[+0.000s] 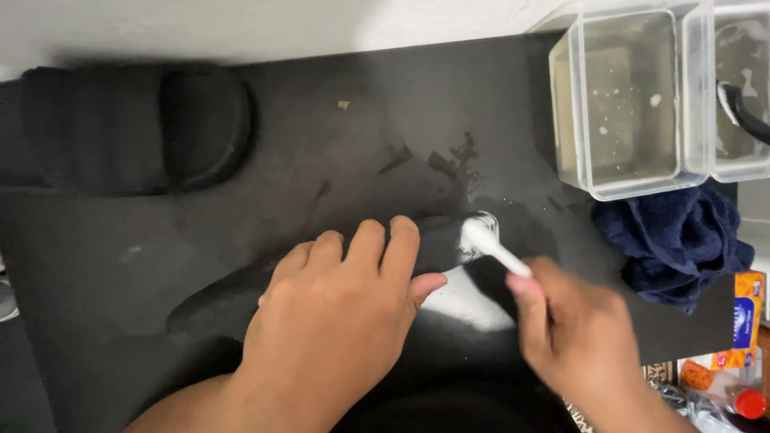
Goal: Cleaning the upper strap and sole of a black sandal using a toothbrush and a cloth.
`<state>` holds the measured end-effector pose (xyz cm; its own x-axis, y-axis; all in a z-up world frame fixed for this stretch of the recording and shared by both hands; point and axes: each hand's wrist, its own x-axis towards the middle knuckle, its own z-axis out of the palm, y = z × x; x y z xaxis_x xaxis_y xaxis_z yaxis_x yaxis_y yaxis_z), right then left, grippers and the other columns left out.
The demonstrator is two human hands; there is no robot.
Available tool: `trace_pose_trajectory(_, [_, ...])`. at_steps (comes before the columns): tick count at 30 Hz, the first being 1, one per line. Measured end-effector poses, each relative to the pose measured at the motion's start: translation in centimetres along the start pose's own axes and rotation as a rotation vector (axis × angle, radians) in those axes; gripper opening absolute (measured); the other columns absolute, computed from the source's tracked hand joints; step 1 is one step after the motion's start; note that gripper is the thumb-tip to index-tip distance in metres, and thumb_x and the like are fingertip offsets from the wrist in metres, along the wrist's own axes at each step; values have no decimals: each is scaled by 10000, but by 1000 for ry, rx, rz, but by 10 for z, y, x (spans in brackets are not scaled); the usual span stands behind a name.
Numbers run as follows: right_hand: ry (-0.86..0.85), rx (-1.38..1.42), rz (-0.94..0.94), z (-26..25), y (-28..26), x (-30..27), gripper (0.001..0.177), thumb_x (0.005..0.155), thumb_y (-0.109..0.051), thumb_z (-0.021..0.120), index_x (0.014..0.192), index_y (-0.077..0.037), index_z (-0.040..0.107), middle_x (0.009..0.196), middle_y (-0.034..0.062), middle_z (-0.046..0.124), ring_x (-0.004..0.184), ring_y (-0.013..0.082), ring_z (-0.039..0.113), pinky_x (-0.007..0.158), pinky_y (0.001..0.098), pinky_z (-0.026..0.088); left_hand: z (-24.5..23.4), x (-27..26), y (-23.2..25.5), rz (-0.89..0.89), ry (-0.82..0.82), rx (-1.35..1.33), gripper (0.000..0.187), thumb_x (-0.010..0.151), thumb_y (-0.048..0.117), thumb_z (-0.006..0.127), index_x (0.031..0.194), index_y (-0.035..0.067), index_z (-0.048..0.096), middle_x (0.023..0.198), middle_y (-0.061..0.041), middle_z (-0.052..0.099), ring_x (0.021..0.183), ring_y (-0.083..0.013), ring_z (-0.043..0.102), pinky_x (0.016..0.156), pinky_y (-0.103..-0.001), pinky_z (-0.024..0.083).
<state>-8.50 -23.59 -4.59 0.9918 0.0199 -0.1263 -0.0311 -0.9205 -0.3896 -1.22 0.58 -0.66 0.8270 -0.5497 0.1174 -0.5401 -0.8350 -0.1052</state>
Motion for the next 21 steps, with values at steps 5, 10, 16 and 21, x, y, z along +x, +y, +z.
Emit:
trace_pose_trajectory(5, [9,21,2,1,-4,0,303,1032,-364,440,955,-181,669,595,18,549,515,233,542,512,397,400,-1,2,-2,-16,-7,-17,522,1050,713,535,1086,203,637,712,71,501,537,-141,503,503,-310,463])
trace_pose_trajectory(10, [72,46,-4,16,-1,-1,350,1036,-319,469,725,-171,533,554,31,494,466,253,515,513,420,379,1,4,-1,-52,-17,-57,507,1082,686,503,995,198,606,687,65,464,512,-145,476,481,-311,442])
trace_pose_trajectory(16, [113,226,-14,16,-11,0,397,1059,-264,447,690,-116,443,565,-30,278,459,127,299,462,326,278,-1,2,7,-117,17,19,548,1071,696,452,1130,191,657,732,55,497,581,-146,507,537,-303,485])
trace_pose_trajectory(21, [81,195,89,21,-7,8,388,1067,-318,443,786,-120,622,518,-13,405,419,166,409,458,339,351,-5,4,-12,-113,42,-424,767,991,632,511,1456,22,501,1260,-127,654,1125,-284,642,895,-405,531])
